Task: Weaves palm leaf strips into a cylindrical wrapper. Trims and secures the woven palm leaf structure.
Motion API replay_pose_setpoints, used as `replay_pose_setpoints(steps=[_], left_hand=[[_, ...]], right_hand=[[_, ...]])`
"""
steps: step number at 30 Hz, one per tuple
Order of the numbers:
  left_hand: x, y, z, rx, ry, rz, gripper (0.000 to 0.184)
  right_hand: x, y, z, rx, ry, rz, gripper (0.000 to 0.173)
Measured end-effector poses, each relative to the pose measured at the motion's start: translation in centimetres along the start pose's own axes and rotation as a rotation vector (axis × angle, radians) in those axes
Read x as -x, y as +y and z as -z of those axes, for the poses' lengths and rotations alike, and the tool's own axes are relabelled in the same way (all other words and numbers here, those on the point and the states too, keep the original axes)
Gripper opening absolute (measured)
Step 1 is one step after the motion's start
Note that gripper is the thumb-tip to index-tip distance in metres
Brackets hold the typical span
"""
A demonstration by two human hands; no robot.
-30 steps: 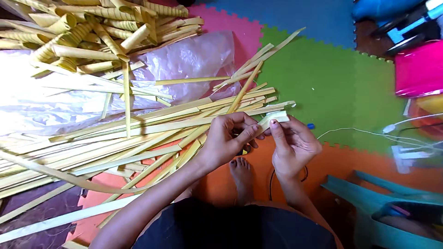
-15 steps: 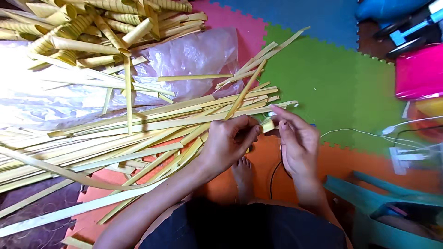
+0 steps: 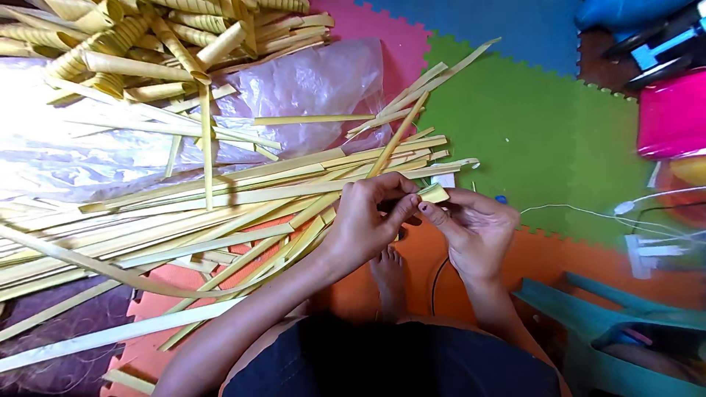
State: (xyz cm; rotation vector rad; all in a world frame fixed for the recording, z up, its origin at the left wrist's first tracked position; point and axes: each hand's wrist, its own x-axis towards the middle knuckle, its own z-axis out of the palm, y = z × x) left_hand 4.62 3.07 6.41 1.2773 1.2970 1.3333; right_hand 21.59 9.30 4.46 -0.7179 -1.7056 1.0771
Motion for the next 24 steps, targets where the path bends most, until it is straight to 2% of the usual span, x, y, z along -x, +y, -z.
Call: replay_pose_setpoints(steps=[3, 6, 9, 11, 13, 16, 18, 20, 22, 24], left_hand=[[-0.2, 0.1, 0.2, 0.025, -0.033, 0.138, 0.016], [-0.3, 0.5, 0.8, 0.010, -0.090, 0.202, 0.028], [-0.2, 1.1, 1.3, 0.094, -0.168, 0.187, 0.010], [-0.2, 0.9, 1.2, 0.088, -0.169, 0.160, 0.012], [-0.2, 0.6, 0.8, -0.003, -0.111, 0.111, 0.013], [-0.1, 0.9, 0.0, -0.194, -0.046, 0.064, 0.007], [0.0, 0.8, -0.4, -0.264, -0.040, 0.018, 0.007], [0.0, 0.3, -0.6, -0.276, -0.043, -0.023, 0.007], [0.1, -0.4, -0.6, -0.208, -0.063, -0.022, 0.006], [0.0, -0.8, -0.3, -0.040, -0.099, 0.052, 0.006]], right_hand=[[1.1, 0.5, 0.0, 0.395, 0.042, 0.370, 0.006], [1.8, 1.1, 0.3, 0.553, -0.040, 0.545, 0.014], [1.3, 1.2, 0.8, 0.585, -0.107, 0.591, 0.016], [0.5, 0.9, 1.1, 0.498, -0.115, 0.485, 0.015], [-0.5, 0.0, 1.2, 0.297, -0.145, 0.196, 0.014], [-1.7, -0.8, 1.3, 0.022, -0.228, -0.177, 0.026], [-1.8, -0.8, 0.7, -0.014, -0.183, -0.219, 0.016], [-1.6, -0.8, 0.2, 0.039, -0.151, -0.171, 0.012], [-1.4, -0.8, 0.1, 0.051, -0.153, -0.161, 0.012], [-1.5, -0.7, 0.7, -0.040, -0.234, -0.232, 0.012]])
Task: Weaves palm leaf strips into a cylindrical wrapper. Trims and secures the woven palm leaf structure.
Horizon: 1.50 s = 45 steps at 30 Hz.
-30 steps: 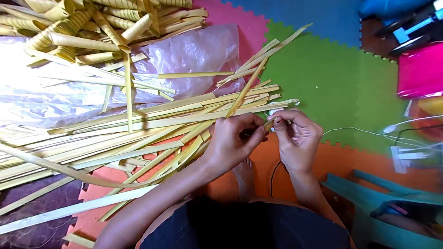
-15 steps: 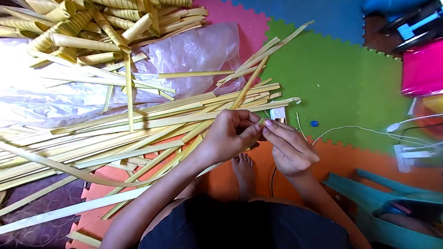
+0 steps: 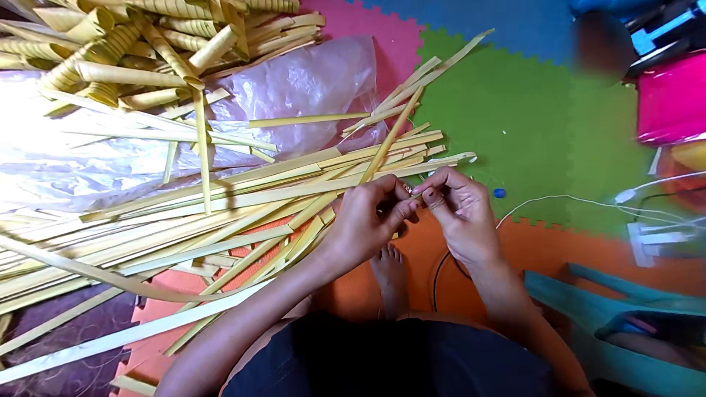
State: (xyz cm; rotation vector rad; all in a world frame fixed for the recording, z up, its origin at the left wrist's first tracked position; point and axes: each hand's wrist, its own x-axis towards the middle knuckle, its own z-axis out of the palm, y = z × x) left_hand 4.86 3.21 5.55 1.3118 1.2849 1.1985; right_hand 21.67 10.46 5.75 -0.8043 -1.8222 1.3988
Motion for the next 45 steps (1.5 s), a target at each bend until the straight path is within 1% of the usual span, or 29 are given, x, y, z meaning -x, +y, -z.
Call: replay_pose_setpoints(steps=[2, 3, 4, 5, 8, 10, 11, 14, 17, 18, 21, 22, 23, 24, 25, 27, 29, 30, 31, 33, 34, 35, 36, 37, 39, 41, 43, 45], left_hand=[[-0.1, -0.1, 0.4, 0.191, -0.063, 0.105, 0.010], [-0.1, 0.0, 0.6, 0.256, -0.096, 0.153, 0.013], [-0.1, 0.1, 0.6, 0.295, -0.121, 0.184, 0.014], [-0.1, 0.2, 0.5, 0.317, -0.138, 0.202, 0.016], [-0.5, 0.5, 0.0, 0.361, -0.150, 0.235, 0.015], [-0.5, 0.1, -0.3, 0.377, -0.137, 0.200, 0.011], [-0.5, -0.1, -0.3, 0.342, -0.129, 0.159, 0.009], [-0.2, 0.0, -0.4, 0.022, -0.047, 0.000, 0.006], [-0.1, 0.5, -0.6, -0.339, 0.079, -0.162, 0.008], [-0.2, 0.3, -0.8, -0.457, 0.128, -0.232, 0.010], [-0.4, -1.1, -1.1, -0.841, 0.265, -0.521, 0.012], [-0.4, -1.4, -1.1, -0.961, 0.302, -0.595, 0.012], [-0.3, -1.6, -1.0, -1.009, 0.319, -0.625, 0.013], [-0.1, -1.5, -0.9, -0.972, 0.311, -0.602, 0.013], [0.0, -1.2, -0.8, -0.846, 0.278, -0.521, 0.014], [0.1, 0.1, -0.1, -0.467, 0.184, -0.271, 0.011], [0.0, 0.6, 0.8, -0.205, 0.084, -0.065, 0.007], [0.0, 0.6, 1.0, -0.135, 0.051, -0.008, 0.006], [0.0, 0.5, 1.0, -0.102, 0.036, 0.017, 0.006], [0.0, 0.3, 0.7, -0.091, 0.047, 0.017, 0.006], [-0.1, 0.2, 0.5, -0.062, 0.047, 0.021, 0.006], [-0.2, 0.1, 0.5, 0.003, 0.029, 0.046, 0.005], [-0.4, 0.1, 0.5, 0.098, -0.006, 0.095, 0.005], [-0.5, 0.3, 0.6, 0.196, -0.052, 0.160, 0.007], [-0.6, 0.8, 0.8, 0.359, -0.115, 0.256, 0.013], [-0.6, 1.2, 0.9, 0.416, -0.130, 0.285, 0.020], [-0.6, 1.5, 0.7, 0.401, -0.107, 0.300, 0.028], [-0.7, 1.7, 0.8, 0.363, -0.086, 0.317, 0.032]], right_hand=[[0.0, 0.3, 1.3, -0.104, -0.164, -0.042, 0.011], [0.0, 0.4, 1.7, -0.122, -0.224, -0.023, 0.018], [0.1, 0.6, 1.8, -0.109, -0.227, 0.012, 0.023], [0.4, 0.9, 1.6, -0.084, -0.192, 0.048, 0.024], [1.0, 1.1, 0.6, -0.030, -0.024, 0.108, 0.011], [1.1, 1.2, 0.1, -0.029, 0.060, 0.132, 0.006], [1.1, 1.3, -0.1, -0.033, 0.087, 0.143, 0.004], [1.0, 1.6, -0.1, -0.044, 0.114, 0.159, 0.006], [0.8, 1.7, -0.5, -0.089, 0.128, 0.109, 0.006], [0.8, 1.6, -0.6, -0.106, 0.136, 0.074, 0.008], [0.5, 0.8, -1.2, -0.165, 0.168, -0.045, 0.012], [0.3, 0.5, -1.4, -0.166, 0.175, -0.058, 0.012], [0.2, 0.3, -1.4, -0.142, 0.171, -0.053, 0.013], [0.1, 0.2, -1.4, -0.100, 0.163, -0.033, 0.015], [0.1, 0.2, -1.4, -0.050, 0.153, -0.003, 0.017], [-0.1, 0.2, -1.0, 0.007, 0.141, 0.038, 0.019], [-0.1, 0.2, -0.9, -0.039, 0.119, 0.034, 0.020], [0.0, 0.2, -1.1, -0.098, 0.120, 0.004, 0.021], [0.3, 0.2, -1.3, -0.178, 0.122, -0.053, 0.021], [0.7, 0.2, -1.7, -0.353, 0.148, -0.197, 0.021], [0.9, 0.1, -1.9, -0.405, 0.186, -0.235, 0.021], [1.1, 0.1, -2.1, -0.410, 0.232, -0.222, 0.021], [1.3, 0.4, -2.2, -0.354, 0.275, -0.144, 0.022], [1.4, 0.8, -2.2, -0.243, 0.309, -0.010, 0.022], [1.5, 1.5, -1.7, 0.072, 0.347, 0.297, 0.017], [1.6, 1.8, -1.5, 0.319, 0.348, 0.505, 0.010], [1.9, 2.0, -1.4, 0.445, 0.329, 0.631, 0.010], [2.1, 2.5, -1.3, 0.490, 0.283, 0.685, 0.010]])
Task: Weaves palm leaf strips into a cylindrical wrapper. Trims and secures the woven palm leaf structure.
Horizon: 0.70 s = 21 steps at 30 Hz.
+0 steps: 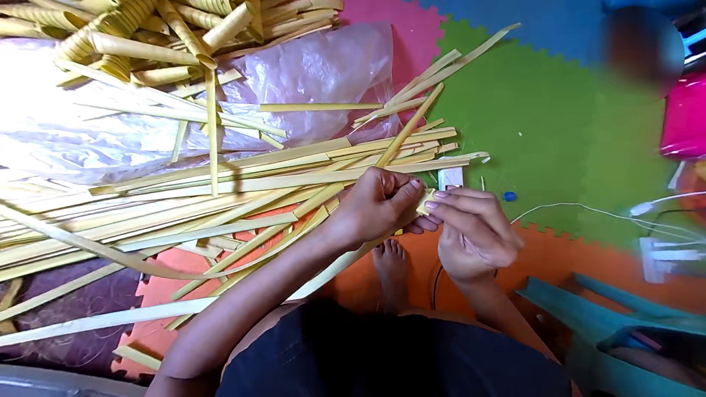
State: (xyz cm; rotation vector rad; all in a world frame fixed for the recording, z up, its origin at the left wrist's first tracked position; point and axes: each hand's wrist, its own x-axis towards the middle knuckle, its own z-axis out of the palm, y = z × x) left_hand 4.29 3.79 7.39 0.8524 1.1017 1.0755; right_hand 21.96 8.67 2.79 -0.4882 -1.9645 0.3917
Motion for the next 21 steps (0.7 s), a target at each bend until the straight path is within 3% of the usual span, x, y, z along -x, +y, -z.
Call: replay_pose_setpoints(steps=[7, 9, 11, 13, 15, 18, 20, 21], left_hand=[[0.5, -0.4, 1.1, 0.001, -0.107, -0.086, 0.016], [0.5, -0.9, 1.3, -0.023, -0.094, -0.123, 0.021], [0.2, -1.7, 1.2, -0.090, -0.031, -0.171, 0.020], [-0.1, -2.2, 0.6, -0.094, 0.027, -0.163, 0.015], [-0.4, -2.3, 0.3, -0.066, 0.063, -0.101, 0.007], [-0.6, -2.0, 0.9, -0.189, 0.093, 0.004, 0.032], [-0.5, -1.6, 1.3, -0.160, 0.063, 0.030, 0.037], [-0.5, -1.5, 1.7, -0.119, 0.013, 0.007, 0.029]], right_hand=[[0.0, 0.6, 0.9, 0.062, -0.135, 0.052, 0.016], [-0.7, 0.4, 0.8, -0.085, -0.118, -0.147, 0.013], [-1.6, 0.0, 0.9, -0.286, -0.181, -0.447, 0.026], [-2.0, -0.3, 0.5, -0.394, -0.188, -0.613, 0.031], [-1.6, -0.5, -0.3, -0.248, -0.113, -0.516, 0.024], [-0.1, -0.5, -1.0, 0.111, -0.080, -0.135, 0.014], [0.7, -0.3, -1.2, 0.122, -0.121, -0.009, 0.012], [0.7, -0.2, -1.2, 0.092, -0.137, -0.014, 0.009]])
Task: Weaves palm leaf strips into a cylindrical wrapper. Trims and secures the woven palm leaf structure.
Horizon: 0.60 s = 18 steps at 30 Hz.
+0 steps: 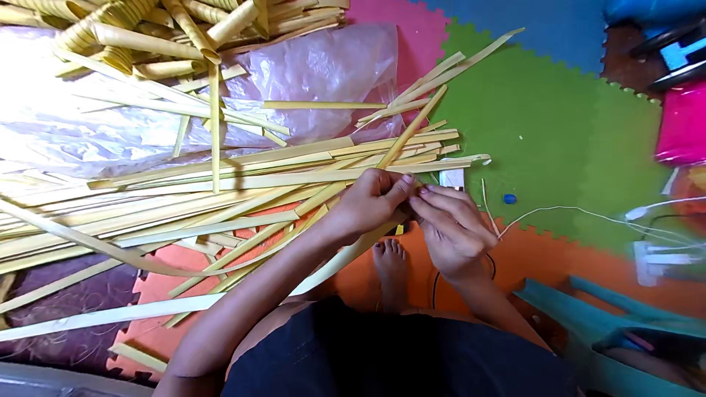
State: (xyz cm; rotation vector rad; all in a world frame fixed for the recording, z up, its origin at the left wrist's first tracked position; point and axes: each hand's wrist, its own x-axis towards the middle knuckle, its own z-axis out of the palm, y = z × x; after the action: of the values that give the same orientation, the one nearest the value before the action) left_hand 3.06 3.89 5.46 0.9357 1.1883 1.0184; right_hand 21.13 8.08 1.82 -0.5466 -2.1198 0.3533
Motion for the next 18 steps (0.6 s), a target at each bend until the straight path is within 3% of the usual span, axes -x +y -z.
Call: replay_pose_setpoints(steps=[2, 4, 8, 10, 13, 15, 18], left_hand=[[0.1, -0.2, 0.6, 0.072, -0.080, -0.038, 0.014], [0.2, -0.6, 0.5, 0.015, -0.066, -0.079, 0.021], [0.2, -0.8, -0.6, -0.139, -0.003, -0.131, 0.011], [0.2, -0.8, -0.2, -0.046, -0.108, -0.068, 0.018], [-0.3, -1.3, 0.9, 0.249, -0.347, 0.139, 0.047], [-0.6, -1.7, 1.5, 0.254, -0.390, 0.188, 0.035], [-0.9, -2.0, 1.4, 0.017, -0.274, 0.040, 0.014]], right_hand=[[-0.5, 0.2, 0.4, -0.128, -0.031, -0.106, 0.011], [-1.6, 0.3, 1.3, -0.265, -0.089, -0.280, 0.016], [-3.4, 0.4, 2.0, -0.312, -0.285, -0.573, 0.024], [-3.2, 0.5, 1.8, -0.374, -0.252, -0.608, 0.016], [-2.1, 0.8, 1.8, -0.489, -0.167, -0.545, 0.014], [-1.4, 1.0, 1.9, -0.533, -0.144, -0.522, 0.012], [-0.3, 1.4, 2.0, -0.704, -0.154, -0.650, 0.013]])
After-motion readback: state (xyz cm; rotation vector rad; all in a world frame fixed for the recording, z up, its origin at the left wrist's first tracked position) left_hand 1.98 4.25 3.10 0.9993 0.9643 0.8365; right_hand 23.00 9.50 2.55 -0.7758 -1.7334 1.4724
